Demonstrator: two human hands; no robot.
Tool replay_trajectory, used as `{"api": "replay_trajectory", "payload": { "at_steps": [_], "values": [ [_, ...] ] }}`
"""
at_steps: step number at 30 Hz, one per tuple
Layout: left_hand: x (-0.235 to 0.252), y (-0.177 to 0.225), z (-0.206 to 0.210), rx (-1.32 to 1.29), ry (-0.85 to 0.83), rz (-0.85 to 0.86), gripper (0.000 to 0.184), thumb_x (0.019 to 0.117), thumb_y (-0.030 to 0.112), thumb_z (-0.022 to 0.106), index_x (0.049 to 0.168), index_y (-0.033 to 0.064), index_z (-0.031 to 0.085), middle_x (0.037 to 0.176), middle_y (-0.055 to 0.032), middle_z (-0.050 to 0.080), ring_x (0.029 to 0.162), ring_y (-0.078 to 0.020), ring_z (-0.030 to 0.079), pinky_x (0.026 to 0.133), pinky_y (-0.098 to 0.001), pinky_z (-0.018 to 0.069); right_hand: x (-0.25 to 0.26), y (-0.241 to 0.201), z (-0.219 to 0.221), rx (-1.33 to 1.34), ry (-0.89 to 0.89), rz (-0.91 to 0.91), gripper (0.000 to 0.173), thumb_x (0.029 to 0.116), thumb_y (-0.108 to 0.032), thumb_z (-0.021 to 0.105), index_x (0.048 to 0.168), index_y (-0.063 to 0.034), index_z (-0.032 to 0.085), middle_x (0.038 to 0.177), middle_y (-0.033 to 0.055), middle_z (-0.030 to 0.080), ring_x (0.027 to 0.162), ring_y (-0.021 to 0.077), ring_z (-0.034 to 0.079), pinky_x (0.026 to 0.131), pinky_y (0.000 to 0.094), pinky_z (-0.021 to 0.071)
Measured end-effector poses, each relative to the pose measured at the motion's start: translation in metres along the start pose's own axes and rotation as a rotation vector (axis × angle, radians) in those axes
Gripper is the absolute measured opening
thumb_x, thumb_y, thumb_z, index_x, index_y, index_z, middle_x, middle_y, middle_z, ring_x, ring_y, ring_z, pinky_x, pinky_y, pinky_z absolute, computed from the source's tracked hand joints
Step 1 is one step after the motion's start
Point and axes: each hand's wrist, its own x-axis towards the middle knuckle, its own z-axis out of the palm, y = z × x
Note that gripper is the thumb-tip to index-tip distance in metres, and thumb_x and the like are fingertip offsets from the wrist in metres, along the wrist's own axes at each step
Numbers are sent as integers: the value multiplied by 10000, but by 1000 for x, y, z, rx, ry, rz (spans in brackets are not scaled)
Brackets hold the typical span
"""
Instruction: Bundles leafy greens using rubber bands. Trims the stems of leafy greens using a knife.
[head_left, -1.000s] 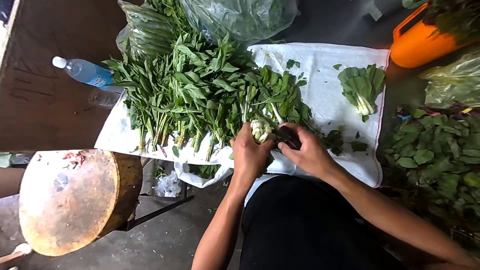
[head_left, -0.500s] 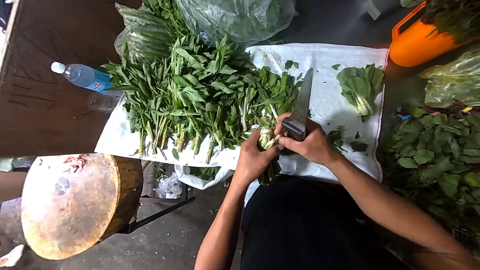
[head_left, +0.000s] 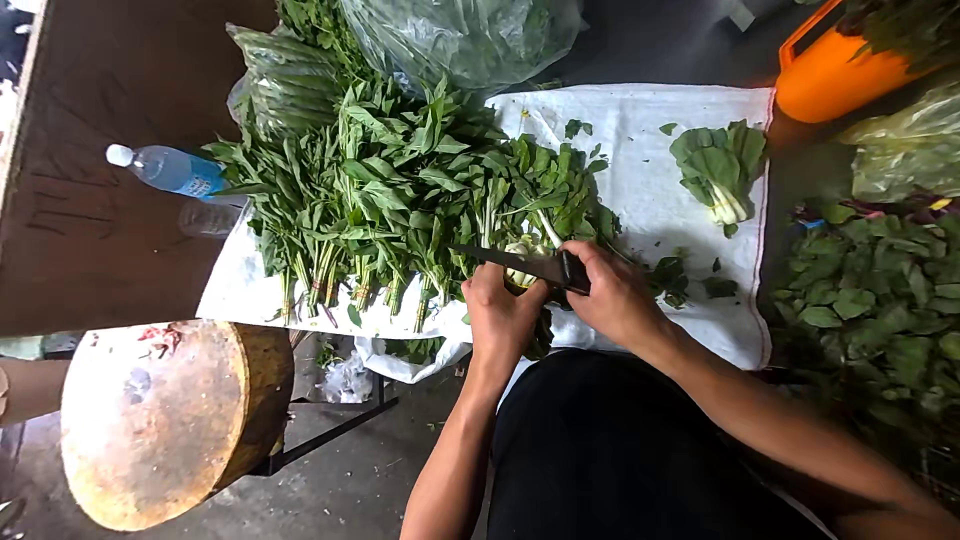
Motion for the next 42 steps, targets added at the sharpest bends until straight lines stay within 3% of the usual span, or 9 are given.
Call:
{"api": "replay_trajectory", "payload": {
  "at_steps": [4,8,15,26,34,37,42],
  "values": [
    [-1,3,-2,44,-4,36,274,774,287,831,970,172,679,803,56,665,805,-111,648,895,-497,496,4,1,-4,4,-43,65,554,831,-39,752,1356,-83,582,1182,162,689,996,356,699,810,579,573],
    [-2,1,-3,57,32,68,285,759,263,857,975,167,698,862,49,684,869,-110,648,972,-508,453,0,-1,-6,24,-33,-3,512,839,-80,753,1330,-69,608,1160,149,689,952,320,705,788,537,588],
    [-1,5,-6,100,46,96,293,763,288,833,978,162,679,837,50,666,839,-117,636,929,-499,456,4,-3,-4,-7,-1,23,531,818,-33,758,1322,-72,596,1140,153,680,936,334,699,767,550,582],
    [1,8,-10,121,73,141,290,770,279,839,974,149,678,849,47,672,832,-109,631,921,-482,449,5,0,-11,30,-53,-5,479,843,-79,749,1304,-89,622,1141,127,697,983,291,697,817,524,582],
    [4,8,-10,103,69,162,298,772,262,842,997,148,683,866,39,683,855,-118,638,947,-501,442,3,-3,-8,-4,20,-27,489,823,-68,755,1294,-71,623,1135,138,688,915,305,703,739,521,590],
    [3,10,-12,110,61,158,278,781,289,830,959,156,663,831,46,656,825,-112,623,915,-482,447,4,-1,-8,-24,36,-25,513,823,-54,754,1315,-73,609,1142,147,683,910,317,704,738,528,587],
    [4,10,-13,82,61,183,282,769,264,839,984,162,687,867,48,681,855,-107,629,951,-489,432,3,-2,-14,-11,29,-84,498,810,-85,764,1289,-56,630,1125,144,691,919,302,705,741,507,594]
  ]
}}
